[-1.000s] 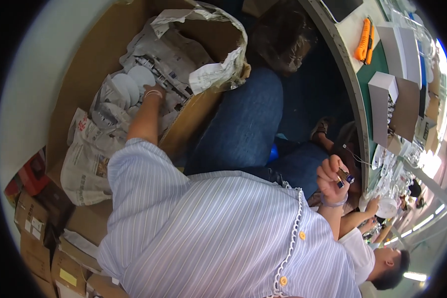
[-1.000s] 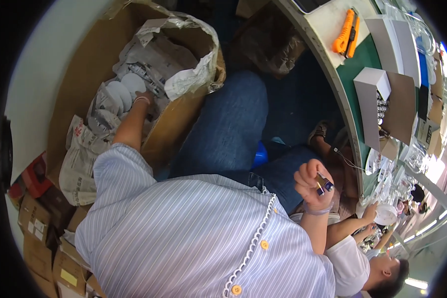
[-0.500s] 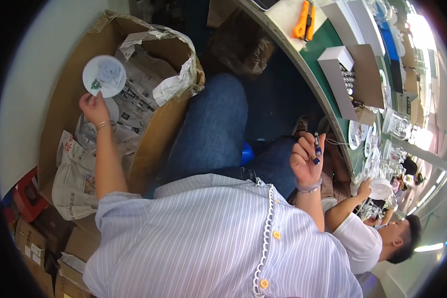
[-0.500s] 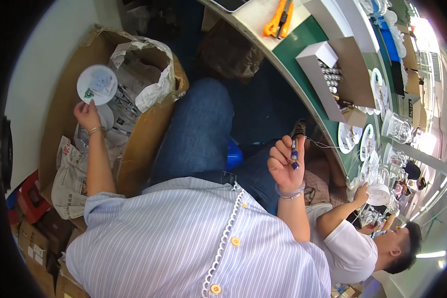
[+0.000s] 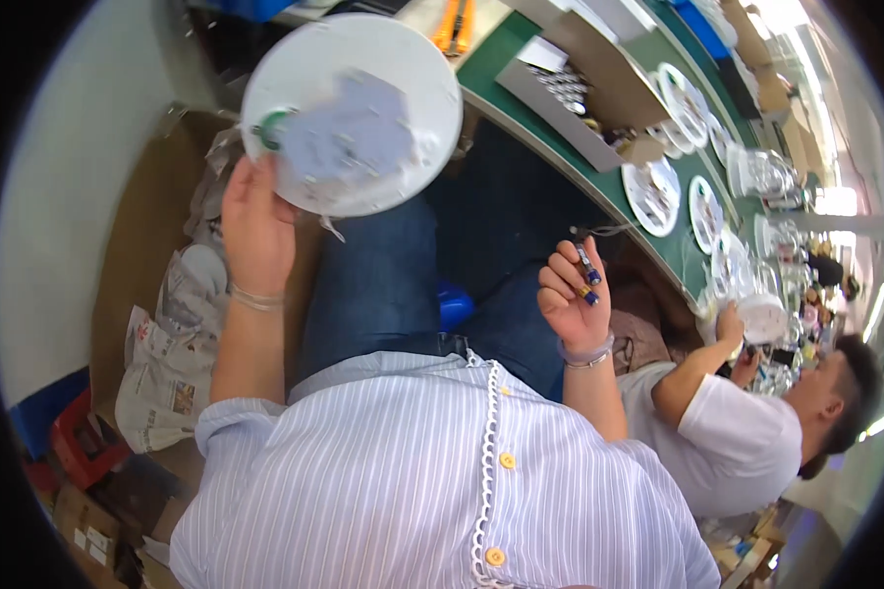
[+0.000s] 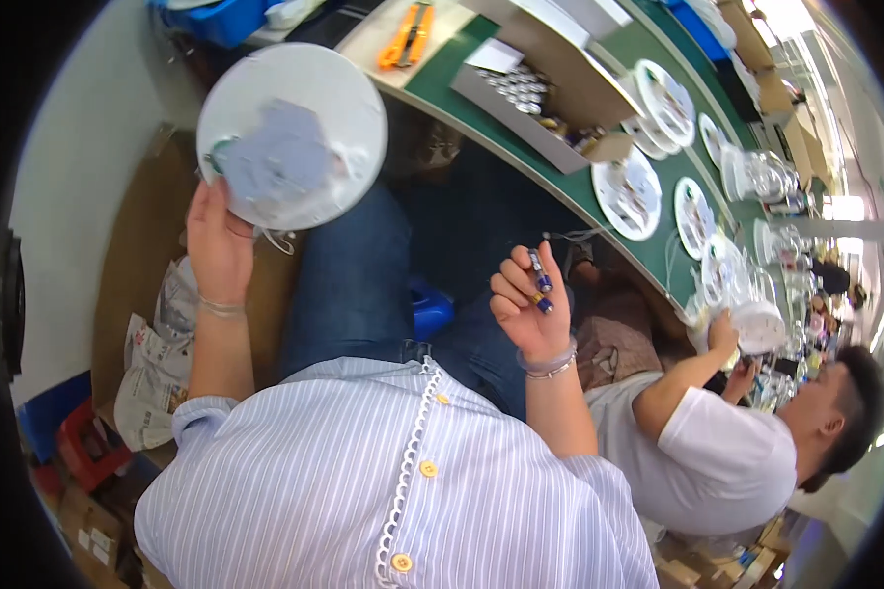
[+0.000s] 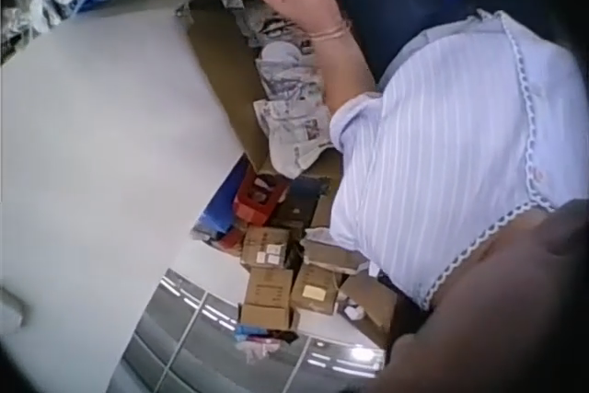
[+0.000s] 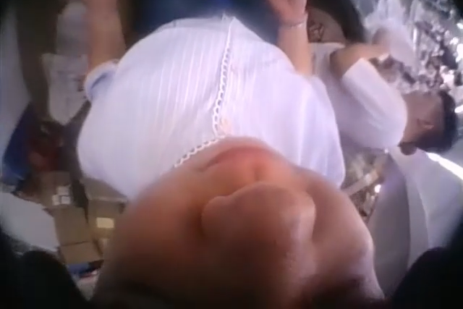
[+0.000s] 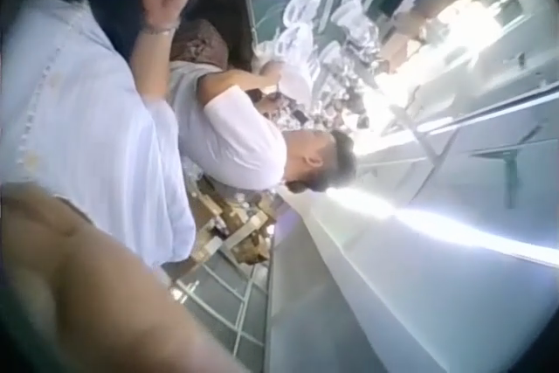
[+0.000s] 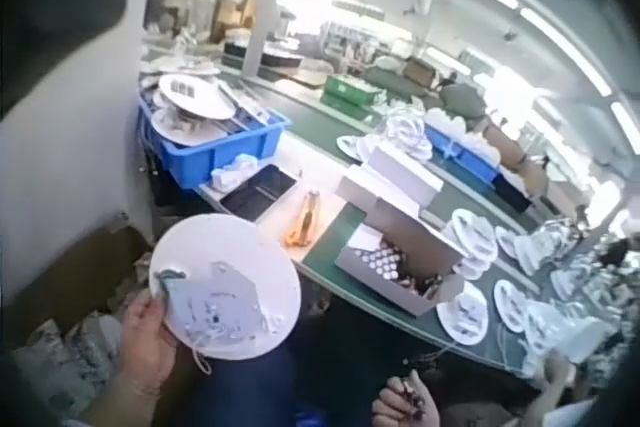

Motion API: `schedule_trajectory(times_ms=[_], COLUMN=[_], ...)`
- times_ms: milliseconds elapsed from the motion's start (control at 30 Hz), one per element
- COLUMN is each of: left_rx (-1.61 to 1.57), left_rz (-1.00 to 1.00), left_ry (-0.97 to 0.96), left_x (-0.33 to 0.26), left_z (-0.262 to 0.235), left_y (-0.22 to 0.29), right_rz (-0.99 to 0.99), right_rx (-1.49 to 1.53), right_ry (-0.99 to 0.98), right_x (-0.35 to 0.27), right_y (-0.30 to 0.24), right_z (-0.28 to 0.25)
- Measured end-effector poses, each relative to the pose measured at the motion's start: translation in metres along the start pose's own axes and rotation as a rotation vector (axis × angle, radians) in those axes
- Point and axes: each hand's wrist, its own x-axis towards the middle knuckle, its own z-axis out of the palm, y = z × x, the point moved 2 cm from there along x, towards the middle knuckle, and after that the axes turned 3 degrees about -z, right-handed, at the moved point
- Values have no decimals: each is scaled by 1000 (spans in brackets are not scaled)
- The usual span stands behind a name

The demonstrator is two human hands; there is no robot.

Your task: The recorder is inserting multiple batteries into the battery compartment of circular white plastic light fixture components at an assembly line.

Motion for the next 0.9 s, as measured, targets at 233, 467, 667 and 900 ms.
schedule_trajectory(times_ms=[233,467,667,900], left_rx=[871,980,984,1018], left_rz=[637,1204,1367,1326], left_ry=[-580,-1101,-1253,-1369], left_x=[-55,-94,-106,-103], left_z=[93,120,124,128], left_y=[-23,-29,-37,-37], right_rz=[65,-105,-309,-175], right_rx=[38,-135,-312,-386], right_ry=[-63,146,859,154], right_x=[-25,-57,-59,-80], right_y=[-8,-16,-3,-38], right_z=[-4,-21,21,-22])
